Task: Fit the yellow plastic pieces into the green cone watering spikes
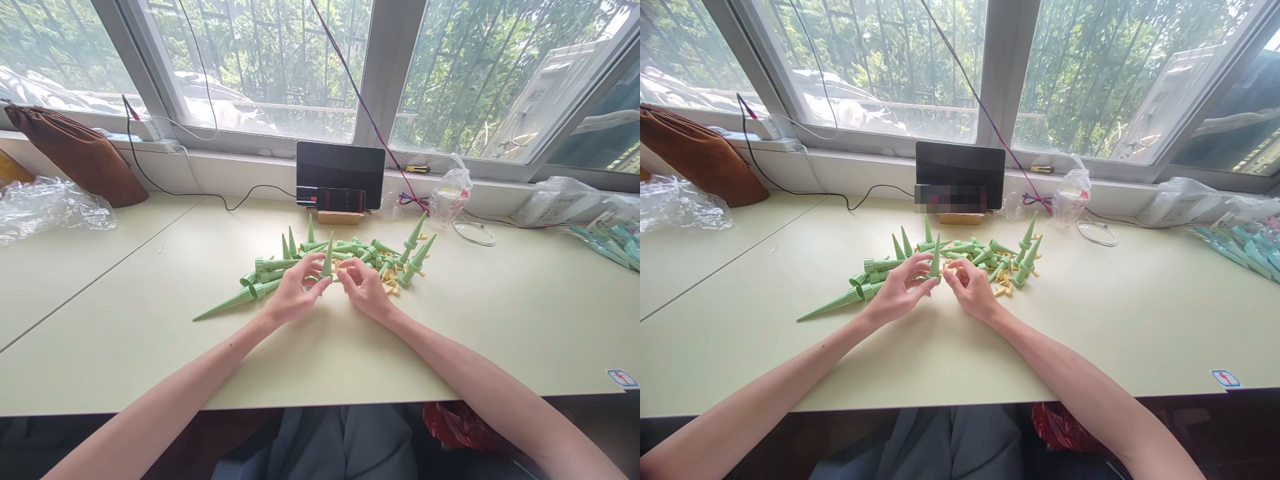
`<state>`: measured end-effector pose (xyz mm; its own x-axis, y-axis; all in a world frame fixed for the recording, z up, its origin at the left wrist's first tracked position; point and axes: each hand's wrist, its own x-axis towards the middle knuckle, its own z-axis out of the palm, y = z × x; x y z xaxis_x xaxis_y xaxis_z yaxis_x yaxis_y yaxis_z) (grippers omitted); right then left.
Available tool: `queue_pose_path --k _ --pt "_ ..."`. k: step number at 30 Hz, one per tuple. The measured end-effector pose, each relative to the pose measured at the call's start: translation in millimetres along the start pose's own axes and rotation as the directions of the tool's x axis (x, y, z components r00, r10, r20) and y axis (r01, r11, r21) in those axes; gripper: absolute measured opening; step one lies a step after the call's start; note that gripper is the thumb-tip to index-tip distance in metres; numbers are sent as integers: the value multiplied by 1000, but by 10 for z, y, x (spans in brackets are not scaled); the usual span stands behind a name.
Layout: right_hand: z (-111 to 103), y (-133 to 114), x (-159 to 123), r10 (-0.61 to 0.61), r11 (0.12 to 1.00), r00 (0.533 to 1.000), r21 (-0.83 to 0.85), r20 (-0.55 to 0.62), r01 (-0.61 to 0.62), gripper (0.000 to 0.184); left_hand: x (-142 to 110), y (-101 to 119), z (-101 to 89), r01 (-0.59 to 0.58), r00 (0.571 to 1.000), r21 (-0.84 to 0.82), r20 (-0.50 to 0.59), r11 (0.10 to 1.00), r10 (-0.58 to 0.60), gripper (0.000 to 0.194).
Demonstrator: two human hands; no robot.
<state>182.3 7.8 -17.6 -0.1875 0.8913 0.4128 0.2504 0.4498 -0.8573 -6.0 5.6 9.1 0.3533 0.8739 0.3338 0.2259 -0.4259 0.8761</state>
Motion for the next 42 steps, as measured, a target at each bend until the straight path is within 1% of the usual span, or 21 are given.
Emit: queue_pose_path --k 7,10,15,24,29,35,38,42 --pt "-1 -14 -2 -33 999 999 30 18 32 28 2 14 3 -19 1000 15 -4 1000 19 40" --pt "-3 -12 3 -36 999 999 34 31 35 28 -3 19 2 -33 999 43 7 999 33 39" --pt "-7 -7 2 -18 1000 999 7 40 18 35 -9 21 0 -55 998 79 13 995 55 38" --pt "-4 -6 12 -5 997 1000 -77 24 7 51 -13 24 -2 -91 995 75 57 993 87 37" --pt "-6 38 13 6 994 1000 -113 22 -3 60 -19 11 5 -85 994 79 73 993 79 38" --pt "4 71 14 35 990 999 -138 13 -33 68 -26 -6 15 -68 996 84 66 994 62 39" --pt "4 60 18 45 991 999 -127 7 -44 65 -20 -5 17 -62 997 79 41 995 58 39" --pt "-5 21 15 44 998 999 -47 3 -44 49 -8 -9 13 -45 999 56 5 997 45 39"
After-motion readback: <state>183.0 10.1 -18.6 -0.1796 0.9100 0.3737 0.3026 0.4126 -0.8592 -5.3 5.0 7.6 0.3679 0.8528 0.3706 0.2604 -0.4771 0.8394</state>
